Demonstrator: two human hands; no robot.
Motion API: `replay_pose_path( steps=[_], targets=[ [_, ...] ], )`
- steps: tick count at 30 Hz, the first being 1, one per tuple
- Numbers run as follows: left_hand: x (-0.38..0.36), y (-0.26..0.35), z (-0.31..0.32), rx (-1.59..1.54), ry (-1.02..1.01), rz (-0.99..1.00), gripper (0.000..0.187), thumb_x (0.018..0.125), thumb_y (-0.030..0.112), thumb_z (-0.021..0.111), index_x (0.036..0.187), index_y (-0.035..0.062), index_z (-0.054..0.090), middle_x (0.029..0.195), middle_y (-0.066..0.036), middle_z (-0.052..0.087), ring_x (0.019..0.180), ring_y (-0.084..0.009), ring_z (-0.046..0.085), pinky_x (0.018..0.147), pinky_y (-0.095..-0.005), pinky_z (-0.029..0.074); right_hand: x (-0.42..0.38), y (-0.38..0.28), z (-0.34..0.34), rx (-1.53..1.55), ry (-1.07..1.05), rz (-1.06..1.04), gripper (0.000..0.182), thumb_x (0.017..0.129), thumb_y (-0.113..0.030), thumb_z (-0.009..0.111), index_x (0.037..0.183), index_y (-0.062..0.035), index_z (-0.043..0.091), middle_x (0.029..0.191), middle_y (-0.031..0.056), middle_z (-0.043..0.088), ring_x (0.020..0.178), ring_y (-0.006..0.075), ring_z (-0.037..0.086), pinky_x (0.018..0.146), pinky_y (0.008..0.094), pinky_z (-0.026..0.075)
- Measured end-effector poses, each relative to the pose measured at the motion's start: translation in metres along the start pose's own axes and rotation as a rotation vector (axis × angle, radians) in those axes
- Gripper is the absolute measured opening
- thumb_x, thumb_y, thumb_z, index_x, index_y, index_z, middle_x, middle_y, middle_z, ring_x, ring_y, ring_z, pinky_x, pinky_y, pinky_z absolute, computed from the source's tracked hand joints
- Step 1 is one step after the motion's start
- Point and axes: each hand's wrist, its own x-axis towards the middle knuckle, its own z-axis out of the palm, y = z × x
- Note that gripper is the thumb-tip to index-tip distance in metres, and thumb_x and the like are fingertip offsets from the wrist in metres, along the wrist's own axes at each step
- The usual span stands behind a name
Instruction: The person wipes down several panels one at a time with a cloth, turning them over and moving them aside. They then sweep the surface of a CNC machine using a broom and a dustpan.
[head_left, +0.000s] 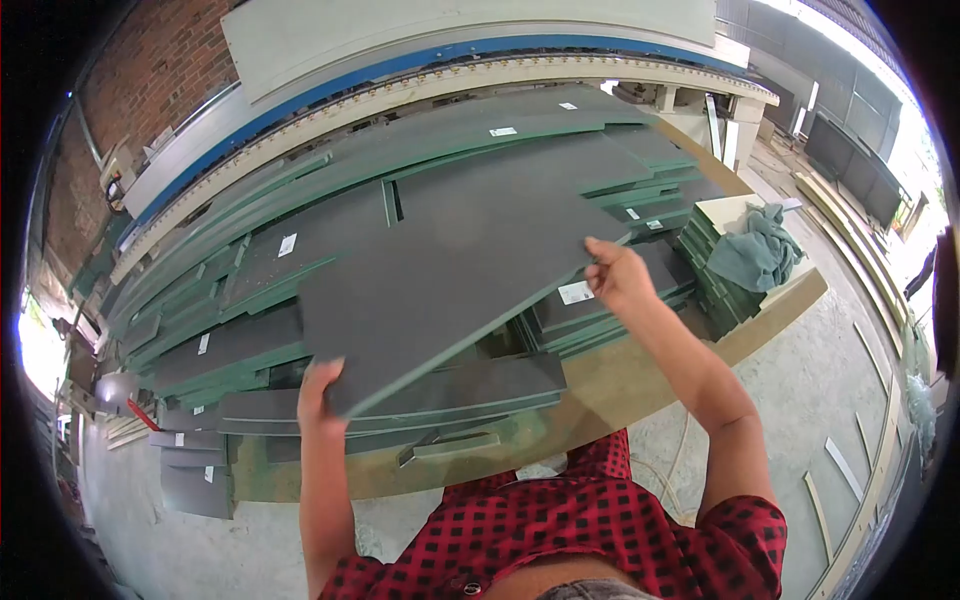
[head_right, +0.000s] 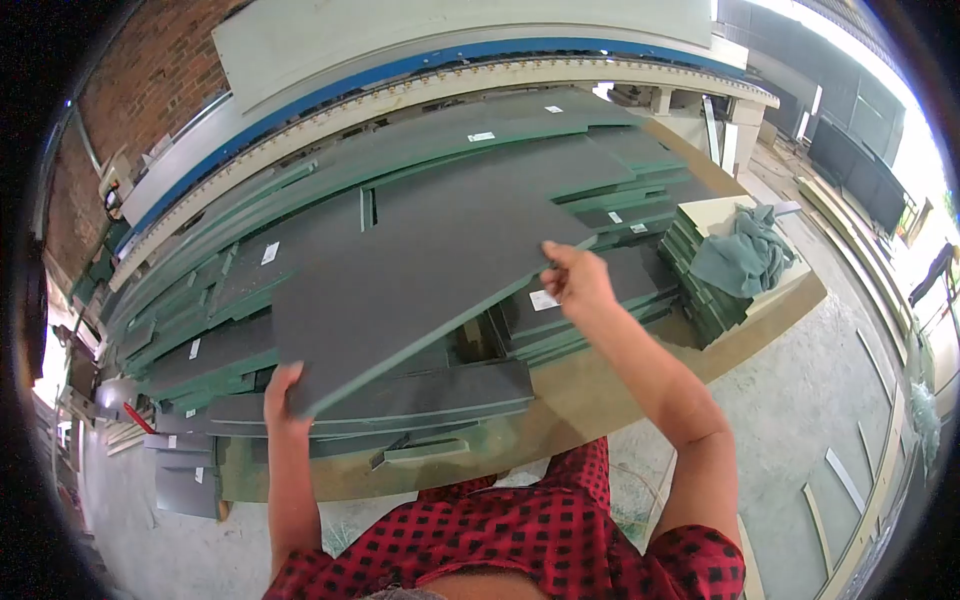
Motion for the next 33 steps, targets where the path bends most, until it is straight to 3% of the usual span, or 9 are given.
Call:
replay_pose_path(
  steps=[2,4,7,10,18,21,24,26,33],
  targets=[
    [0.042,-0.028,0.004,0.338,0.028,0.265,0.025,0.073,0.007,0.062,0.096,0.0003,0.059,0.089,-0.007,0.061,0.087,-0.0199,0.060,0.081,-0.0343,0.047,0.016,-0.019,-0.008,0.007,0.053,-0.031,0.015,0.076,-0.013,0.068,0.086,-0.0056,0.059,0.067,0.0020,0.051,0.053,0.0130,0.052,0.045,0.0243,0.038],
    [0.080,-0.029,0.029,-0.042,-0.027,-0.114,0.017,0.074,0.011,0.064,0.088,0.0031,0.061,0.086,-0.006,0.062,0.086,-0.0204,0.060,0.080,-0.0353,0.048,0.039,-0.035,-0.016,0.013,0.084,-0.057,0.014,0.077,-0.012,0.068,0.085,-0.0056,0.058,0.066,0.0017,0.050,0.053,0.0129,0.052,0.045,0.0242,0.038],
    [0.125,-0.048,0.047,-0.066,-0.103,-0.262,0.019,0.074,0.011,0.064,0.091,0.0033,0.060,0.090,-0.005,0.061,0.087,-0.0197,0.059,0.078,-0.0358,0.048,0.066,-0.047,-0.027,0.021,0.145,-0.091,0.013,0.077,-0.010,0.066,0.083,-0.0052,0.056,0.067,0.0024,0.049,0.053,0.0132,0.052,0.045,0.0241,0.038],
    [0.138,-0.055,0.073,0.078,-0.136,-0.233,0.024,0.074,0.025,0.068,0.089,0.0109,0.057,0.087,-0.001,0.058,0.081,-0.0162,0.056,0.055,-0.0331,0.044,0.089,-0.053,-0.033,0.020,0.195,-0.112,0.012,0.078,-0.008,0.064,0.085,-0.0044,0.054,0.071,0.0046,0.050,0.055,0.0148,0.054,0.044,0.0243,0.038],
    [0.184,-0.060,0.086,0.028,-0.022,-0.349,0.046,0.079,0.034,0.065,0.112,0.0066,0.048,0.106,-0.007,0.052,0.099,-0.0229,0.049,0.070,-0.0377,0.045,0.142,-0.068,-0.021,0.054,0.226,-0.132,0.039,0.079,-0.012,0.061,0.113,-0.0023,0.044,0.097,0.0173,0.047,0.064,0.0235,0.057,0.051,0.0308,0.044],
    [0.177,-0.074,0.082,-0.157,0.035,-0.143,0.058,0.080,0.028,0.064,0.125,0.0025,0.038,0.115,-0.011,0.047,0.106,-0.0252,0.046,0.082,-0.0457,0.045,0.147,-0.069,-0.015,0.129,0.186,-0.060,0.048,0.079,-0.014,0.062,0.120,-0.0043,0.040,0.107,0.0202,0.041,0.073,0.0264,0.056,0.057,0.0355,0.044],
    [0.180,-0.094,0.073,0.032,-0.053,0.040,0.069,0.078,0.017,0.064,0.134,-0.0003,0.028,0.123,-0.017,0.042,0.113,-0.0271,0.044,0.093,-0.0458,0.041,0.152,-0.056,-0.009,0.133,0.163,-0.068,0.050,0.078,-0.017,0.063,0.121,-0.0074,0.040,0.110,0.0191,0.040,0.081,0.0283,0.054,0.063,0.0378,0.043],
    [0.187,-0.108,0.073,0.508,-0.175,0.345,0.078,0.075,0.008,0.065,0.139,0.0017,0.021,0.134,-0.020,0.035,0.117,-0.0291,0.042,0.094,-0.0414,0.041,0.156,-0.052,-0.001,0.165,0.186,-0.094,0.050,0.079,-0.019,0.063,0.123,-0.0089,0.040,0.112,0.0175,0.040,0.084,0.0290,0.053,0.063,0.0376,0.042],
    [0.215,-0.106,0.064,1.380,-0.023,0.568,0.056,0.078,0.022,0.066,0.127,0.0023,0.047,0.123,-0.019,0.052,0.102,-0.0283,0.057,0.084,-0.0351,0.045,0.158,-0.056,0.012,0.137,0.145,-0.201,0.056,0.081,-0.023,0.062,0.131,-0.0122,0.038,0.140,0.0112,0.022,0.106,0.0328,0.049,0.067,0.0380,0.040]
  ],
)
